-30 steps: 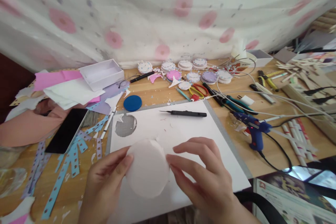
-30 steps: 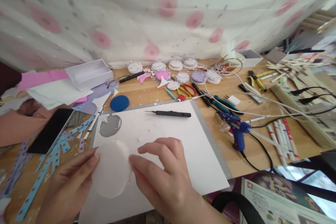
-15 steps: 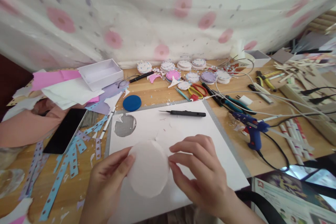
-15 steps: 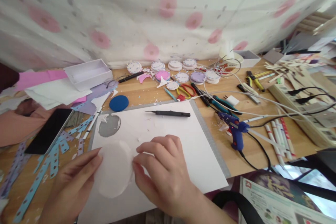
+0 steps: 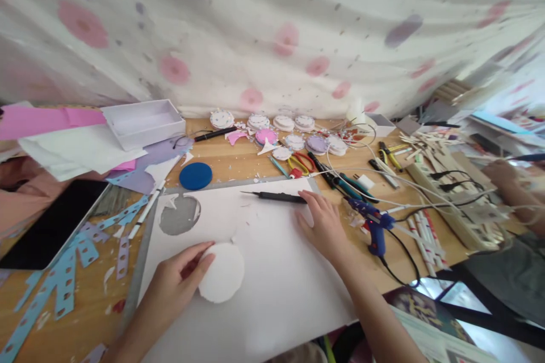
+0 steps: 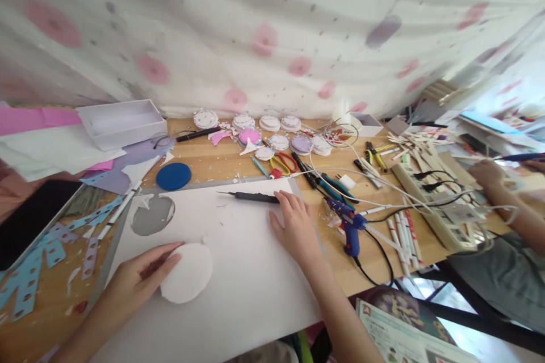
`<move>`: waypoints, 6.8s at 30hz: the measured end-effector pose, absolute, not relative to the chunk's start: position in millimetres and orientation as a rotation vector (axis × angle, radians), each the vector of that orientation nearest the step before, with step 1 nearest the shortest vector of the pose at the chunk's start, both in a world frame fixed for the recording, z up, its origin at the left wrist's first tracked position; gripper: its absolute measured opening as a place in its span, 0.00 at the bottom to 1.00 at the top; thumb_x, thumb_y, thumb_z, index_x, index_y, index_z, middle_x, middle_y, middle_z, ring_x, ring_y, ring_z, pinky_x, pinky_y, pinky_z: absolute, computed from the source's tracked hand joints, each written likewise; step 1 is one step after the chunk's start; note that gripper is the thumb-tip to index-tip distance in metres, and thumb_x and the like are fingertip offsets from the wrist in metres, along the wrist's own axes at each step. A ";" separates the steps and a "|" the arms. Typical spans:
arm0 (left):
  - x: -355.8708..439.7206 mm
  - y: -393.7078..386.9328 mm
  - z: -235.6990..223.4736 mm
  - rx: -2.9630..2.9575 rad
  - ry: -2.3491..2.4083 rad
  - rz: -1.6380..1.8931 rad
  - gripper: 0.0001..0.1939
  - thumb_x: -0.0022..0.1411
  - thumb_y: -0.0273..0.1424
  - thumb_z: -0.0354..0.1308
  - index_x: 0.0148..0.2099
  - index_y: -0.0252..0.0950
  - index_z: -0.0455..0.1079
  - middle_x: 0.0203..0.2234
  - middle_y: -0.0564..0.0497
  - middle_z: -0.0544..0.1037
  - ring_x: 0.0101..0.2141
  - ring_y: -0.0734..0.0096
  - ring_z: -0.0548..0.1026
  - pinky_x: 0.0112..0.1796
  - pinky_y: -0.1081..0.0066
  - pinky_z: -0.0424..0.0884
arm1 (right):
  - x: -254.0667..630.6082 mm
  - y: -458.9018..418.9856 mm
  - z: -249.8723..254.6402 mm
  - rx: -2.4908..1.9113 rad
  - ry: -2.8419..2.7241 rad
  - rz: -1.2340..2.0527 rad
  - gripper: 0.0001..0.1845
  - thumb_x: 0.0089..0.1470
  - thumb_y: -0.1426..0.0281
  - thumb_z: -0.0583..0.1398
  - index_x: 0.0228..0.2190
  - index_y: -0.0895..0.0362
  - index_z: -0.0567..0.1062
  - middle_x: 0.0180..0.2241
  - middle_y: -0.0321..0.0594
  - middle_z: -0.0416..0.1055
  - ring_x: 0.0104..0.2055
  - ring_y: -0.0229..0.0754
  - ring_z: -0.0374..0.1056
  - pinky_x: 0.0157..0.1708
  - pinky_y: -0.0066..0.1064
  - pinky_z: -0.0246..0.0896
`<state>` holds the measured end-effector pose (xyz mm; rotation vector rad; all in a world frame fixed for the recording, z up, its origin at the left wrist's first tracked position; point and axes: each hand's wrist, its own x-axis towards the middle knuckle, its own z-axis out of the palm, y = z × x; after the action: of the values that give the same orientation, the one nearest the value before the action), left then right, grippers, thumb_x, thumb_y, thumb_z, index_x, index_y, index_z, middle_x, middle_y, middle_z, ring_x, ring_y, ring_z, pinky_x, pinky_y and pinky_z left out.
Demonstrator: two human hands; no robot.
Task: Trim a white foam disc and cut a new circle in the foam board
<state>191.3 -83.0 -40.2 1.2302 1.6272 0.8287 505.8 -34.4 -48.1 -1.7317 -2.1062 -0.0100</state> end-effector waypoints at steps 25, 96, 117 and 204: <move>144.6 -77.8 -34.6 1.299 1.315 0.347 0.22 0.59 0.48 0.57 0.46 0.37 0.75 0.30 0.50 0.77 0.27 0.71 0.69 0.21 0.80 0.61 | 464.5 -39.8 -13.3 -0.967 -2.143 1.483 0.09 0.60 0.71 0.55 0.40 0.56 0.75 0.34 0.39 0.76 0.36 0.39 0.74 0.37 0.31 0.70; 191.2 -89.7 -4.0 2.113 1.539 0.787 0.15 0.64 0.30 0.51 0.48 0.42 0.76 0.48 0.50 0.79 0.54 0.56 0.71 0.54 0.55 0.69 | 434.7 -74.6 -18.2 -0.968 -2.322 0.629 0.32 0.56 0.84 0.48 0.58 0.49 0.66 0.63 0.43 0.60 0.67 0.49 0.49 0.62 0.52 0.50; 189.4 -88.3 -39.5 2.627 1.257 0.210 0.38 0.65 0.35 0.53 0.71 0.40 0.39 0.68 0.43 0.50 0.66 0.52 0.51 0.60 0.44 0.54 | 435.7 -50.8 -55.1 -1.327 -2.602 0.197 0.31 0.63 0.66 0.51 0.65 0.53 0.52 0.67 0.41 0.50 0.69 0.54 0.42 0.64 0.57 0.44; 151.7 -86.6 -40.6 2.279 1.817 1.073 0.12 0.65 0.31 0.52 0.50 0.41 0.69 0.46 0.46 0.77 0.47 0.60 0.76 0.49 0.61 0.73 | 478.1 -38.7 -48.5 -1.232 -2.232 0.410 0.20 0.61 0.75 0.50 0.54 0.53 0.62 0.56 0.51 0.66 0.60 0.49 0.60 0.56 0.50 0.59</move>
<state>151.7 -86.6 -40.6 2.2792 1.8166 1.0728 478.1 -38.7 -48.5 -1.2316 -2.2325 0.4104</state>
